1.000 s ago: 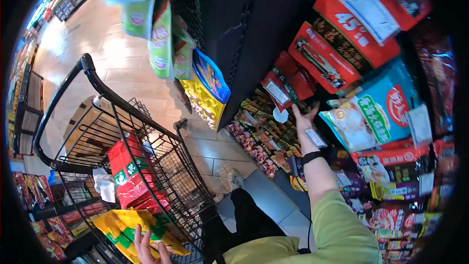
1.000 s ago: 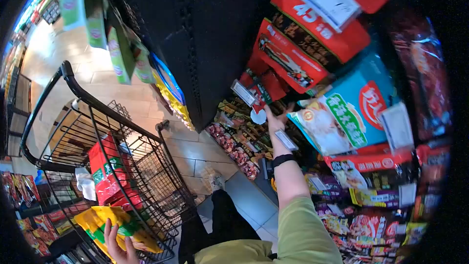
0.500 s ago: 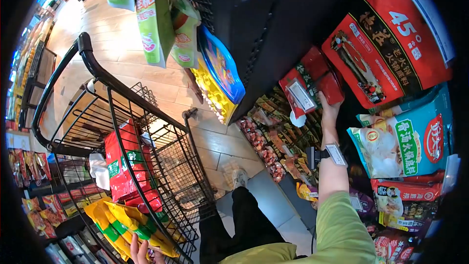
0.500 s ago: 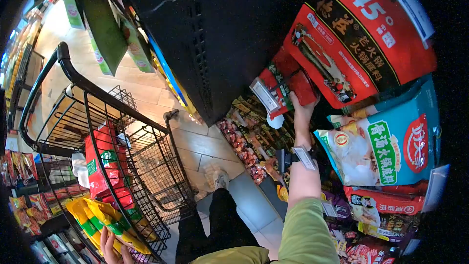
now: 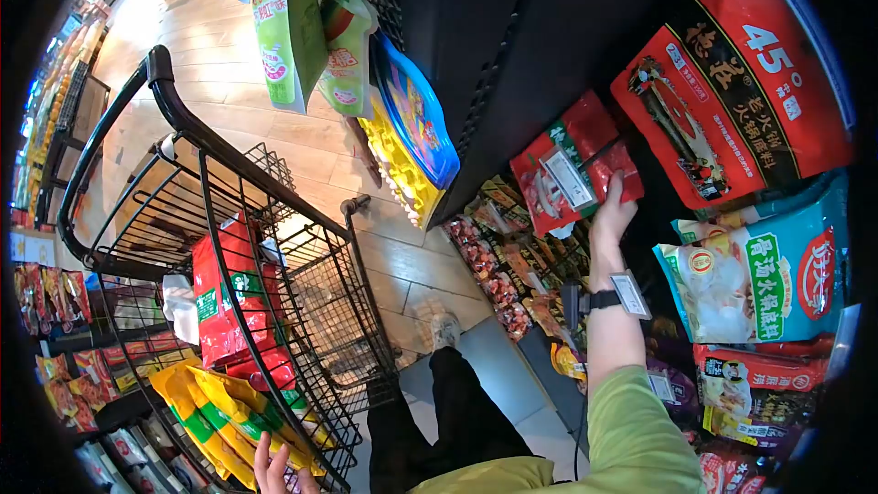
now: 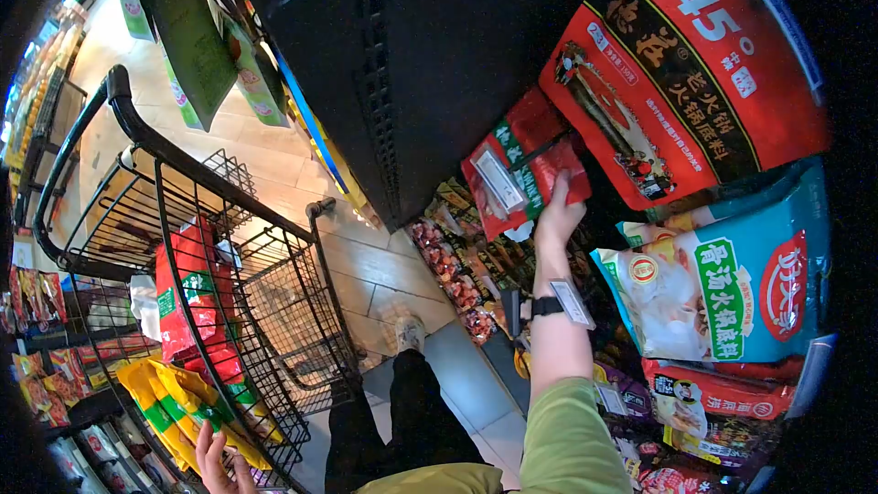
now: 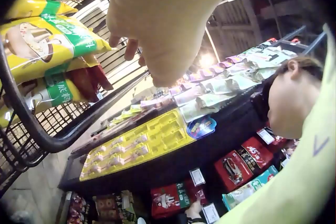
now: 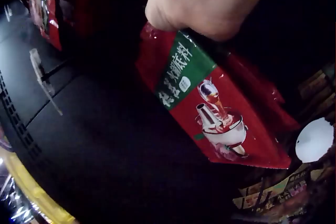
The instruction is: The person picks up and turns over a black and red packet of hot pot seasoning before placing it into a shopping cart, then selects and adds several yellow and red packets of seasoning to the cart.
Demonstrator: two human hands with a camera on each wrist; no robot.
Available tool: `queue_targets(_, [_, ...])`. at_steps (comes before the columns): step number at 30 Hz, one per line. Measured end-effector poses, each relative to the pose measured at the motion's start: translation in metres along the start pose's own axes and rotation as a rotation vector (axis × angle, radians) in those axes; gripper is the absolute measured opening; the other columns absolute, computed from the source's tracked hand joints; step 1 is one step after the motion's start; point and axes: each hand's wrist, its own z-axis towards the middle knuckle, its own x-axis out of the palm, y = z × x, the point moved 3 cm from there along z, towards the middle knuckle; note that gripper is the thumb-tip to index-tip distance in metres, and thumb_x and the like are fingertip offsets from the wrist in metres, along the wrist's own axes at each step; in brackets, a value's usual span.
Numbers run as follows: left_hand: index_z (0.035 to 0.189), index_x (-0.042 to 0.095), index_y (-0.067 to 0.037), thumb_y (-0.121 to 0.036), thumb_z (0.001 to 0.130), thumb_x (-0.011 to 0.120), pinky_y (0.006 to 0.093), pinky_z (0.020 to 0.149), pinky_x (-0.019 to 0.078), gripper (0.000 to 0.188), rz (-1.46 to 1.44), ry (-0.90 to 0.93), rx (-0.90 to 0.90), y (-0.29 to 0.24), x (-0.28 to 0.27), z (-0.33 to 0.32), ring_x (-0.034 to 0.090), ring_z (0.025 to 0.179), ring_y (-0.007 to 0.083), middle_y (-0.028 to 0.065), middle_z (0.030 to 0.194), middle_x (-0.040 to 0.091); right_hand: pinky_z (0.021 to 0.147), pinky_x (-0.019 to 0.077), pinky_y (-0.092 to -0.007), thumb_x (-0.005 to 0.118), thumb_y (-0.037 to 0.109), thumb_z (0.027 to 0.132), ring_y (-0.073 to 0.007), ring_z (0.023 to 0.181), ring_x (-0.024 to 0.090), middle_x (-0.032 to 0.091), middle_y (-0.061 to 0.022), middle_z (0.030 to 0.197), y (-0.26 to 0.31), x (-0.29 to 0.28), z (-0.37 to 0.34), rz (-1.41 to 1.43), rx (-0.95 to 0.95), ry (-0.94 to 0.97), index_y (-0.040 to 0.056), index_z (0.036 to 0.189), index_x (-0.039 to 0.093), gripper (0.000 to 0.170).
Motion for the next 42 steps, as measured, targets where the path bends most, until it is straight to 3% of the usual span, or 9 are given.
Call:
queue_targets(9, [0.119,0.057,-0.003,-0.001,0.086,0.057,0.0249,0.067,0.0456,0.034,-0.049,0.058,-0.031,-0.008,-0.012,0.006,0.058,0.099,0.021,0.0175,0.13,0.05,0.074,0.0451,-0.0271,0.059,0.015,0.091,-0.0103,0.081,0.057,0.065,-0.005,0.092,0.052,0.012,-0.076,0.003,0.013,0.01,-0.004,0.1,0.063,0.022])
queue_targets(14, [0.117,0.057,0.0,-0.003,0.086,0.057,0.037,0.099,0.0362,0.032,-0.214,0.064,0.014,-0.014,-0.02,0.017,0.044,0.123,0.0318,0.0185,0.132,0.048,0.073,0.0464,-0.03,0.056,0.012,0.091,-0.0136,0.079,0.06,0.067,-0.0079,0.088,0.079,0.014,-0.111,-0.129,-0.082,0.035,-0.0041,0.097,0.064,0.018])
queue_targets(19, [0.117,0.058,-0.001,-0.005,0.087,0.057,0.0356,0.098,0.0375,0.03,-0.204,0.086,-0.009,-0.003,-0.037,0.014,0.047,0.12,0.0294,0.0188,0.131,0.049,0.076,0.0461,-0.029,0.057,0.011,0.091,-0.0135,0.08,0.06,0.066,-0.0073,0.087,0.098,0.005,-0.142,-0.112,-0.031,0.119,-0.0033,0.096,0.063,0.017])
queue_targets(21, [0.116,0.059,-0.003,-0.006,0.086,0.058,0.0348,0.1,0.0355,0.03,-0.282,0.138,-0.214,0.008,-0.041,0.008,0.049,0.118,0.026,0.0187,0.133,0.048,0.076,0.046,-0.0287,0.056,0.011,0.091,-0.0133,0.08,0.06,0.066,-0.0071,0.087,0.104,0.002,-0.153,-0.119,-0.045,0.173,-0.0031,0.096,0.063,0.016])
queue_targets(25, [0.115,0.056,0.001,0.001,0.082,0.055,0.0387,0.1,0.0357,0.033,-0.268,0.052,-0.083,0.028,-0.045,0.002,0.047,0.12,0.0308,0.0203,0.135,0.043,0.076,0.0461,-0.0297,0.056,0.01,0.09,-0.0156,0.08,0.061,0.066,-0.0076,0.085,0.106,-0.017,-0.191,-0.187,0.081,0.26,-0.0023,0.093,0.063,0.015])
queue_targets(31, [0.111,0.06,-0.003,0.002,0.077,0.058,0.0394,0.099,0.0363,0.034,-0.148,-0.016,-0.013,0.047,-0.08,0.003,0.049,0.118,0.0332,0.0191,0.128,0.051,0.073,0.0467,-0.0301,0.057,0.006,0.087,-0.014,0.079,0.06,0.065,-0.0063,0.085,0.249,-0.032,-0.219,-0.361,0.085,0.602,-0.002,0.089,0.064,0.012])
queue_targets(35, [0.11,0.061,-0.004,-0.004,0.078,0.063,0.0397,0.096,0.0392,0.032,-0.185,-0.154,-0.013,0.084,-0.1,-0.012,0.051,0.113,0.0329,0.0177,0.125,0.052,0.096,0.0422,-0.0398,0.061,0.006,0.085,-0.0253,0.101,0.06,0.064,-0.0141,0.099,0.342,-0.015,-0.217,0.088,0.166,0.782,-0.0038,0.105,0.057,0.022])
queue_targets(38, [0.11,0.06,-0.003,-0.003,0.079,0.063,0.0397,0.095,0.0402,0.032,-0.206,-0.251,-0.046,0.106,-0.12,-0.027,0.052,0.113,0.033,0.0185,0.125,0.053,0.096,0.0428,-0.041,0.056,0.006,0.088,-0.0294,0.105,0.059,0.062,-0.0182,0.102,0.435,0.039,-0.236,0.185,0.076,0.917,-0.004,0.109,0.051,0.024])
queue_targets(42, [0.111,0.059,-0.001,-0.003,0.08,0.061,0.0398,0.095,0.0412,0.031,-0.271,-0.387,-0.112,0.13,-0.146,-0.047,0.052,0.113,0.0332,0.0194,0.124,0.053,0.077,0.0472,-0.0274,0.057,0.007,0.087,-0.0154,0.086,0.062,0.066,-0.0102,0.095,0.503,0.145,-0.29,0.243,-0.131,1.094,-0.0031,0.099,0.063,0.017])
